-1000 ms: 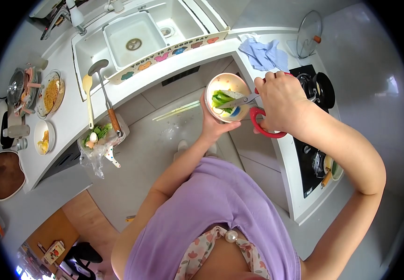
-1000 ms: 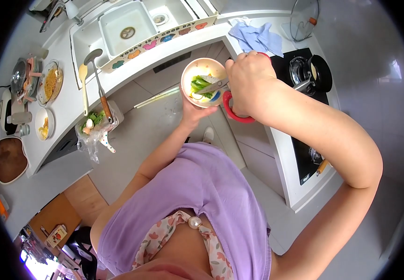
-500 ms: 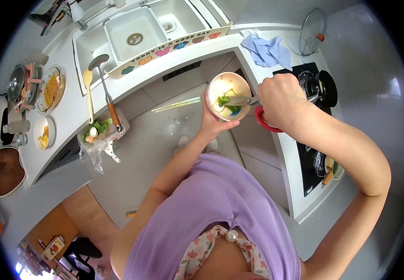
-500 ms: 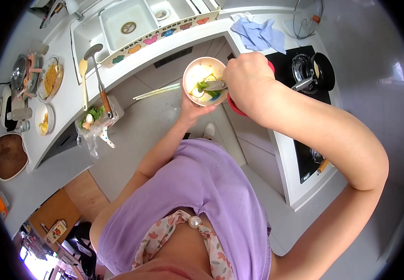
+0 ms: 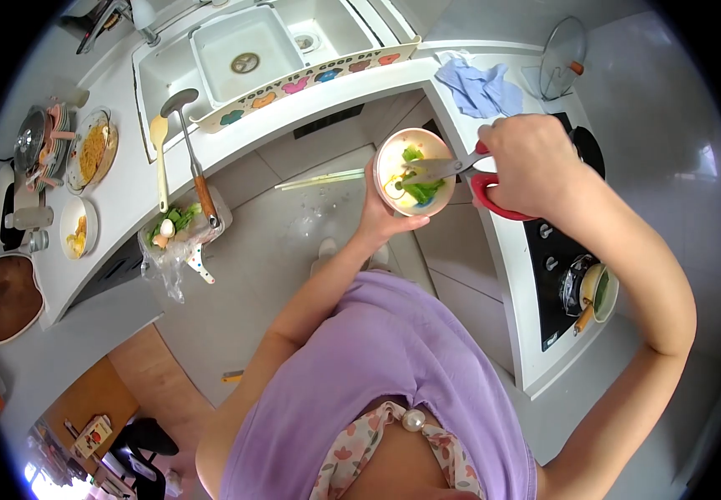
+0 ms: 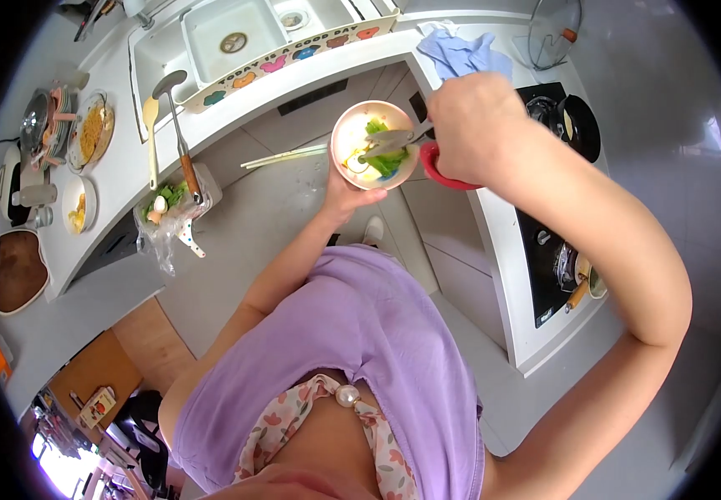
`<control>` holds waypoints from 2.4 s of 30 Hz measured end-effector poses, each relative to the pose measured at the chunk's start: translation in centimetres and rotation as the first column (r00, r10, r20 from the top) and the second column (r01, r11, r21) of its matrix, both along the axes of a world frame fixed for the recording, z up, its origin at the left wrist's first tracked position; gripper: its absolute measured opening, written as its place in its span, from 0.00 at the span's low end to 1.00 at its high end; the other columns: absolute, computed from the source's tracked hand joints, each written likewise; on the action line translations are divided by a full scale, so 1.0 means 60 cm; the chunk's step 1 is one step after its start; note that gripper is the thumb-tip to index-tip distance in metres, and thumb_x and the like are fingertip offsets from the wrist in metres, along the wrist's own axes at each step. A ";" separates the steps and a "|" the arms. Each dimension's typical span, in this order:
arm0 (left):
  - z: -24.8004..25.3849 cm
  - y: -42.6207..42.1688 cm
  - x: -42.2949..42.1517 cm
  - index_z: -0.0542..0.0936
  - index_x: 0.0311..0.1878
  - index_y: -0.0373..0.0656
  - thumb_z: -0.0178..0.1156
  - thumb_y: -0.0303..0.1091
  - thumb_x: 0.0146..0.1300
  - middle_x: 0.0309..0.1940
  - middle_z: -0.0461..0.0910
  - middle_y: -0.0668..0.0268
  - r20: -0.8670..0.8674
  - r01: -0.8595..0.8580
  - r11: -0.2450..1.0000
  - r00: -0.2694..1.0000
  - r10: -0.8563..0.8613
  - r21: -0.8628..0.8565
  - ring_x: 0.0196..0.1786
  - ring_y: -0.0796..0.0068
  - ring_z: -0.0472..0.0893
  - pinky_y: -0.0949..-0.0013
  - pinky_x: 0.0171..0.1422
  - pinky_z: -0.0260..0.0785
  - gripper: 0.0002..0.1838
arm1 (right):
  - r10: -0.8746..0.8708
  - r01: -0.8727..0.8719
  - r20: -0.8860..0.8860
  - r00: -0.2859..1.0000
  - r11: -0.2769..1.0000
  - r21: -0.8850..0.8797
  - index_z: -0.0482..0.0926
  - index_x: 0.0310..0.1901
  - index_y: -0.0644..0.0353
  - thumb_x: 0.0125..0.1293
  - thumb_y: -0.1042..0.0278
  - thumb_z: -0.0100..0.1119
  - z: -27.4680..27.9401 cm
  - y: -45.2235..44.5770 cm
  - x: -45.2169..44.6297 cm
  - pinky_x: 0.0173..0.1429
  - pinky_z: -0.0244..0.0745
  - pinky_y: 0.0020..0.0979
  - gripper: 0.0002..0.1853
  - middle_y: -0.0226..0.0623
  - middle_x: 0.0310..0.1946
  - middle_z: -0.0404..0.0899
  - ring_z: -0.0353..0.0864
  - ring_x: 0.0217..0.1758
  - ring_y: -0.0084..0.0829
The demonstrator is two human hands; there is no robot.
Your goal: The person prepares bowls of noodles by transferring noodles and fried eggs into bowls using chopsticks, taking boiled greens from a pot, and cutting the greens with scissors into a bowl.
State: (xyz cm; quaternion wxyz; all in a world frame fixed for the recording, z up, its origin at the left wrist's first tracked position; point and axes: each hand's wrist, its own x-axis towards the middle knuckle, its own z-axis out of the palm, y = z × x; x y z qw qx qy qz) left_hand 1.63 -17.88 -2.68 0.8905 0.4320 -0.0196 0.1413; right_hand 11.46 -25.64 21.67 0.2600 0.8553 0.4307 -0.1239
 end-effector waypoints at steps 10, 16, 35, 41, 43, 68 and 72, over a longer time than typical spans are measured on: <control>0.009 -0.002 0.001 0.42 0.65 0.45 0.72 0.25 0.34 0.60 0.55 0.59 0.043 -0.003 1.000 0.999 0.004 -0.015 0.64 0.65 0.59 0.61 0.65 0.57 0.57 | 0.025 -0.015 0.051 0.998 0.985 -0.173 0.77 0.36 0.61 0.41 0.60 0.60 -0.014 -0.011 -0.009 0.44 0.73 0.29 0.19 0.37 0.32 0.77 0.78 0.39 0.34; 0.015 -0.002 -0.003 0.40 0.65 0.45 0.72 0.26 0.35 0.60 0.54 0.58 0.039 0.004 1.000 0.999 -0.004 -0.003 0.64 0.65 0.59 0.61 0.65 0.57 0.58 | 0.010 0.004 0.054 0.999 0.968 -0.250 0.81 0.28 0.57 0.48 0.63 0.58 -0.011 0.004 -0.025 0.39 0.74 0.27 0.09 0.34 0.29 0.80 0.81 0.36 0.31; 0.013 -0.006 -0.009 0.36 0.65 0.43 0.73 0.27 0.36 0.60 0.53 0.55 0.036 -0.023 1.000 0.999 0.023 0.003 0.64 0.62 0.59 0.60 0.65 0.57 0.60 | -0.115 0.109 0.008 0.993 0.923 -0.370 0.82 0.31 0.56 0.47 0.62 0.58 -0.010 0.026 -0.052 0.35 0.74 0.27 0.11 0.33 0.30 0.80 0.81 0.37 0.30; 0.007 -0.009 -0.008 0.37 0.65 0.43 0.73 0.28 0.35 0.60 0.53 0.55 0.029 -0.031 0.999 0.999 0.030 0.028 0.64 0.62 0.59 0.61 0.65 0.57 0.61 | -0.136 0.127 0.006 0.991 0.912 -0.390 0.82 0.31 0.56 0.47 0.62 0.58 -0.010 0.030 -0.055 0.35 0.74 0.27 0.10 0.33 0.30 0.80 0.81 0.37 0.30; 0.007 -0.010 -0.008 0.37 0.65 0.42 0.74 0.29 0.36 0.60 0.53 0.55 0.029 -0.034 0.999 0.999 0.033 0.037 0.64 0.62 0.60 0.61 0.65 0.57 0.60 | -0.134 0.126 0.007 0.991 0.914 -0.385 0.82 0.31 0.56 0.48 0.62 0.58 -0.010 0.029 -0.056 0.35 0.74 0.27 0.10 0.33 0.30 0.80 0.81 0.37 0.30; 0.008 -0.005 -0.010 0.40 0.65 0.42 0.71 0.26 0.35 0.59 0.55 0.57 0.032 -0.004 1.000 0.999 0.004 0.003 0.64 0.64 0.60 0.61 0.65 0.59 0.58 | -0.073 0.076 0.022 0.997 0.985 -0.154 0.80 0.33 0.55 0.43 0.62 0.62 0.007 -0.016 -0.025 0.40 0.73 0.29 0.13 0.34 0.27 0.79 0.79 0.34 0.32; 0.004 -0.004 -0.007 0.40 0.64 0.42 0.71 0.26 0.35 0.59 0.55 0.58 0.053 -0.004 1.000 0.999 0.004 0.017 0.64 0.64 0.60 0.61 0.64 0.59 0.58 | 0.009 -0.006 0.015 1.000 0.990 -0.144 0.79 0.29 0.57 0.41 0.63 0.62 -0.002 -0.030 -0.016 0.41 0.72 0.29 0.12 0.34 0.25 0.77 0.78 0.34 0.33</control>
